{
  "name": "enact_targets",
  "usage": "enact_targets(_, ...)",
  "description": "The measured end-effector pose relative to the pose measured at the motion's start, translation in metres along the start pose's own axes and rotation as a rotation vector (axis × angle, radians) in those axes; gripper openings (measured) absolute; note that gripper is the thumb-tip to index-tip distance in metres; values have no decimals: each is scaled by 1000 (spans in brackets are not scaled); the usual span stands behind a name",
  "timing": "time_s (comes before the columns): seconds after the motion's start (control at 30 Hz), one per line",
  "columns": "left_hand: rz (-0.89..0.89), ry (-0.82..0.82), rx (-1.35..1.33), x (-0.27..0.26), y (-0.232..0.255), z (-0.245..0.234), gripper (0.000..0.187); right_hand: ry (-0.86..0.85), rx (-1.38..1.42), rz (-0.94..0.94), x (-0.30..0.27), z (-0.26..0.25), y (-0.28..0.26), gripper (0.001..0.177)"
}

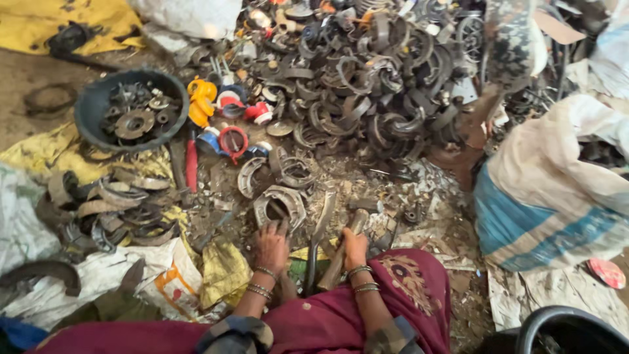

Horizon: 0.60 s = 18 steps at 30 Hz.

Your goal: The person sits on the ground and uses a hammer to repeatedly strike a metal part held in a hexagonal metal holder. The person adjusts the part and continues striking it to break or reshape it.

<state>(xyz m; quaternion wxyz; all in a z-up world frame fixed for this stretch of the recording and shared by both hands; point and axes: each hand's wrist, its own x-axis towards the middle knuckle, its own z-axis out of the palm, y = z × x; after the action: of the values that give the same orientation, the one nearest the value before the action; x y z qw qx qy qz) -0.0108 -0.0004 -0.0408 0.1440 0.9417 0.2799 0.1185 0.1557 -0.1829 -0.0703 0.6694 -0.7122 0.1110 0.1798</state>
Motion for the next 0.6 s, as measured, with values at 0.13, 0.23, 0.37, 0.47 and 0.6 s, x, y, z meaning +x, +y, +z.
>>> enact_targets(0.13,10,-38,65,-13,-11,-5,69,55,-155,2,-8,-2,-4,36)
enact_targets(0.23,21,12,97,-18,-13,-10,65,112,-272,-24,-19,1,-18,41)
enact_targets(0.37,24,68,106,-26,-12,-12,54,93,-371,-112,-38,1,-30,43)
enact_targets(0.47,26,54,123,-28,-8,-16,54,41,-267,-126,-46,0,-38,43)
enact_targets(0.6,30,-21,170,-36,-2,-23,64,70,-341,-157,-54,-6,-47,45)
